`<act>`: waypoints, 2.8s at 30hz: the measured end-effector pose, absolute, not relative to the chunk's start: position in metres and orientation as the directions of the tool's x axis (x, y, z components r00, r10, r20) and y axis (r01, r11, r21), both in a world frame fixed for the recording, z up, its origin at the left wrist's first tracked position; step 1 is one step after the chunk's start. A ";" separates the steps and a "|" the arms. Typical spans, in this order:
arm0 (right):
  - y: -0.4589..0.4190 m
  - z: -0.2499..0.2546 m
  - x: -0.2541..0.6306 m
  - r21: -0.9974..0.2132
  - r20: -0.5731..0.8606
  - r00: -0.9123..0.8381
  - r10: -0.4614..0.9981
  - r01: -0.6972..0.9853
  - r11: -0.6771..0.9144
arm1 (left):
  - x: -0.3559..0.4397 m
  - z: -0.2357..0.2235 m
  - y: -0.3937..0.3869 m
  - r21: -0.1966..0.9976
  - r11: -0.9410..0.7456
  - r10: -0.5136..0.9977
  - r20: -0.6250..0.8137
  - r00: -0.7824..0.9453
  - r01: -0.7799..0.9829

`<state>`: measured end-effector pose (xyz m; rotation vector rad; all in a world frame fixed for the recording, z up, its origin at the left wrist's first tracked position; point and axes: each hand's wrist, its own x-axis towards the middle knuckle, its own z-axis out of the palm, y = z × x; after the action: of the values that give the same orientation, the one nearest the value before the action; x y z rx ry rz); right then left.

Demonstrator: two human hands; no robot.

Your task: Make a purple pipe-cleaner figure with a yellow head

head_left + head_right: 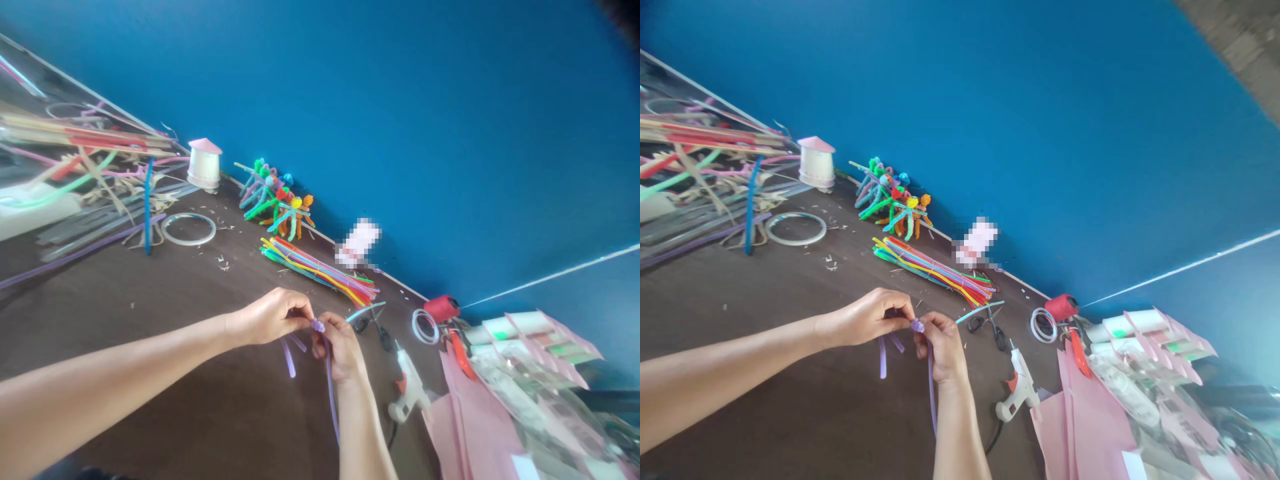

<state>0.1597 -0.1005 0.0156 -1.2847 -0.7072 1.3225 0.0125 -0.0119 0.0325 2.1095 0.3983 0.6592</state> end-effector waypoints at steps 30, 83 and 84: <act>-0.099 0.017 0.157 -0.970 -0.038 0.377 0.926 0.210 -0.126 | 0.013 0.027 -0.010 0.610 -0.776 0.396 0.277 0.875 0.158; -0.100 0.014 0.149 -0.992 -0.014 0.319 0.948 0.112 -0.053 | 0.012 0.026 0.005 0.995 -0.031 0.416 -0.078 0.906 0.099; -0.100 0.014 0.149 -0.993 -0.022 0.321 0.947 0.106 -0.059 | 0.014 0.025 0.005 0.994 -0.012 0.447 -0.090 0.890 0.106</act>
<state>0.1492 -0.1004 0.0145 -1.4586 -1.0244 0.9371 0.0135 0.0050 0.0251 1.5753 0.4446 0.2845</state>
